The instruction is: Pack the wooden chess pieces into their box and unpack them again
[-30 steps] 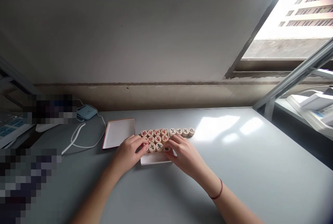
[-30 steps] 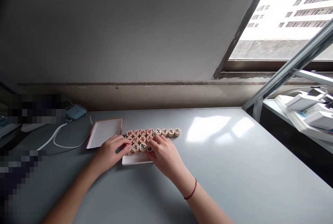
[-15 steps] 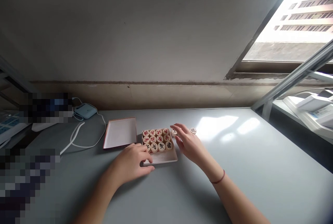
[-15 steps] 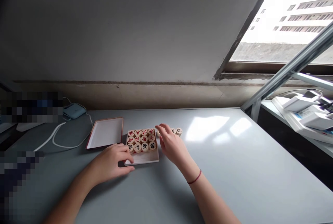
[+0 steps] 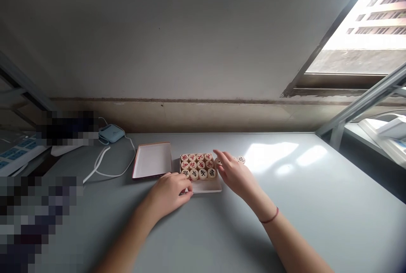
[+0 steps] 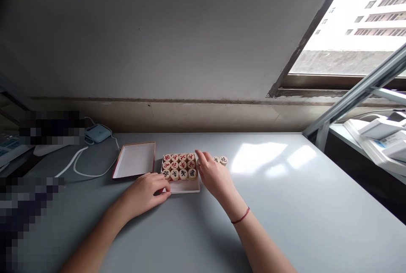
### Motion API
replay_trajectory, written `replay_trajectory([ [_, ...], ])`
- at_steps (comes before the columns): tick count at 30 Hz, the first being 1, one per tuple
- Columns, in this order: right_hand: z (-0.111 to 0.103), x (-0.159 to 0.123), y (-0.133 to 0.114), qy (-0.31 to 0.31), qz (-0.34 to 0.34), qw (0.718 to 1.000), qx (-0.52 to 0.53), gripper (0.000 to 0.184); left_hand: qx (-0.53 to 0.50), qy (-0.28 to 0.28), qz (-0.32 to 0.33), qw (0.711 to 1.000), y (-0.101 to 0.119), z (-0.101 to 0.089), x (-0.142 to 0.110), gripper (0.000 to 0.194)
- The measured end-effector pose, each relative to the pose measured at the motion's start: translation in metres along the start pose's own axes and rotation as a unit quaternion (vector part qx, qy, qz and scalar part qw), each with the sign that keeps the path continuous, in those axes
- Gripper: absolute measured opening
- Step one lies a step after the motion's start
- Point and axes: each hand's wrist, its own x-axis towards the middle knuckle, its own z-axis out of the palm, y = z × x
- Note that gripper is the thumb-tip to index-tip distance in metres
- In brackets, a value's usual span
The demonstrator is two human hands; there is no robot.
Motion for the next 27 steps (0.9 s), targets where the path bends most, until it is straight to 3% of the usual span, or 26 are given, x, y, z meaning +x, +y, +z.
replay_trajectory([
  [4, -0.013, -0.004, -0.007, 0.086, 0.014, 0.992, 0.096, 0.034, -0.006, 0.025, 0.004, 1.0, 0.002, 0.004, 0.002, 0.008],
  [6, -0.022, -0.006, -0.019, 0.089, 0.009, 0.98, 0.179, 0.033, -0.028, 0.075, 0.017, 0.997, 0.002, 0.005, 0.002, 0.027],
  [9, -0.035, -0.005, -0.042, 0.03, 0.007, 0.95, 0.312, 0.032, -0.067, 0.171, 0.045, 0.982, 0.001, 0.006, 0.001, 0.047],
  [14, -0.035, -0.001, -0.062, -0.063, 0.02, 0.897, 0.437, 0.035, -0.112, 0.26, 0.07, 0.956, -0.003, 0.008, -0.001, 0.028],
  [20, -0.018, -0.003, -0.05, -0.08, 0.077, 0.856, 0.505, 0.04, -0.107, 0.226, 0.053, 0.967, -0.008, 0.006, -0.003, 0.037],
  [27, -0.016, -0.007, -0.038, -0.076, 0.113, 0.858, 0.495, 0.039, -0.098, 0.133, 0.025, 0.986, -0.013, 0.002, -0.003, 0.018],
])
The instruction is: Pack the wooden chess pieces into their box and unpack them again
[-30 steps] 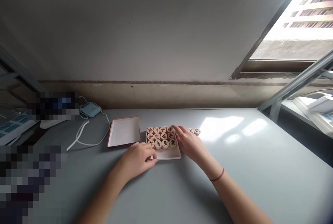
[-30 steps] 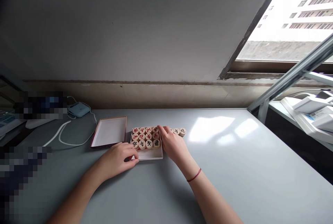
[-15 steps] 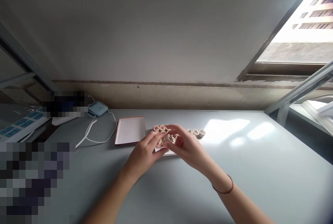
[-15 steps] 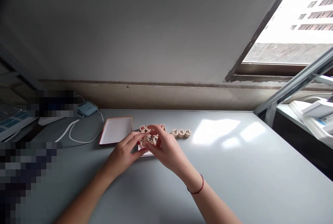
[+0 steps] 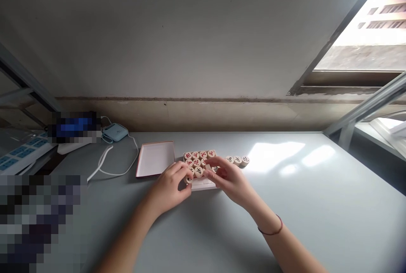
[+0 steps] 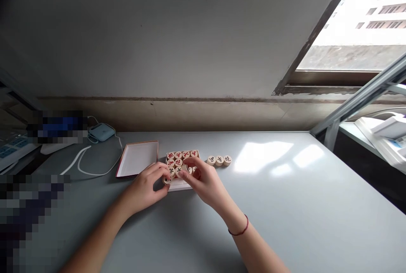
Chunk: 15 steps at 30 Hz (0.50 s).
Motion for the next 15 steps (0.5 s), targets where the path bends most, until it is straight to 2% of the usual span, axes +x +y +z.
replay_trajectory([
  [11, 0.0057, -0.0027, -0.0009, -0.033, -0.017, 0.999, -0.014, 0.033, 0.024, -0.035, 0.004, 0.999, -0.0065, 0.0073, 0.001, 0.009],
  [15, 0.0062, -0.0019, -0.0016, -0.034, -0.02, 0.999, -0.016, 0.028, 0.045, -0.028, 0.008, 0.999, -0.007, 0.009, -0.0001, 0.016],
])
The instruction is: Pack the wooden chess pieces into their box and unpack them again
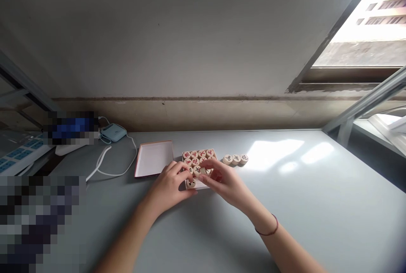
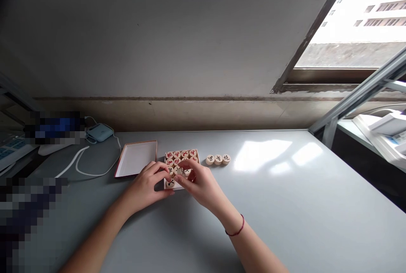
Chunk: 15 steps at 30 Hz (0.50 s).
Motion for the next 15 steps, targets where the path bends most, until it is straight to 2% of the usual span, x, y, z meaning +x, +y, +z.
replay_trajectory([
  [3, 0.002, 0.0, 0.003, 0.008, -0.012, 1.0, -0.018, 0.019, 0.019, -0.014, -0.003, 1.0, 0.001, 0.001, -0.001, 0.021],
  [6, 0.007, -0.001, 0.005, 0.008, -0.062, 0.997, -0.044, 0.012, 0.025, -0.032, -0.013, 0.999, 0.001, -0.002, -0.003, 0.017],
  [11, 0.022, -0.007, 0.005, 0.023, -0.138, 0.976, -0.168, 0.026, 0.028, -0.016, -0.032, 0.999, -0.006, -0.011, -0.005, 0.047],
  [15, 0.032, -0.007, 0.008, 0.047, -0.153, 0.945, -0.287, 0.019, 0.02, -0.013, -0.032, 0.999, -0.011, -0.015, -0.006, 0.063],
])
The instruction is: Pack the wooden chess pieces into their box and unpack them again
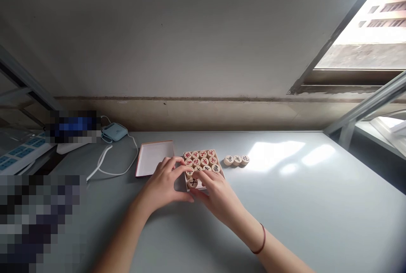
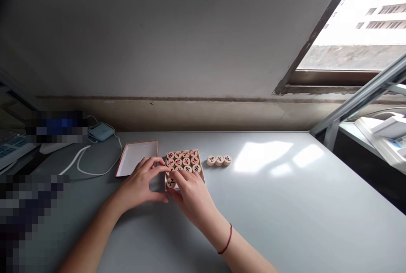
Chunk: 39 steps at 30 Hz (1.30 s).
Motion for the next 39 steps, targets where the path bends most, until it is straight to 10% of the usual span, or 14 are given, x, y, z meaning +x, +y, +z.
replay_trajectory([
  [10, -0.012, 0.006, 0.003, -0.014, -0.021, 0.999, 0.036, 0.011, -0.007, -0.013, 0.013, 1.0, 0.003, 0.005, 0.0, 0.048],
  [16, -0.042, 0.011, 0.053, 0.059, 0.12, 0.988, -0.076, 0.032, 0.055, 0.022, 0.034, 0.998, 0.021, 0.018, 0.006, 0.046],
  [23, -0.037, 0.012, 0.079, 0.0, 0.177, 0.972, -0.157, 0.048, 0.106, 0.036, 0.046, 0.993, 0.023, 0.029, 0.011, 0.027],
  [32, -0.045, 0.013, 0.052, 0.063, 0.139, 0.987, -0.043, 0.021, 0.09, 0.063, 0.054, 0.992, 0.024, 0.03, 0.011, 0.039],
  [39, -0.039, 0.009, 0.009, -0.031, 0.123, 0.975, 0.184, 0.023, 0.012, 0.161, 0.087, 0.983, 0.03, 0.033, 0.012, 0.035],
])
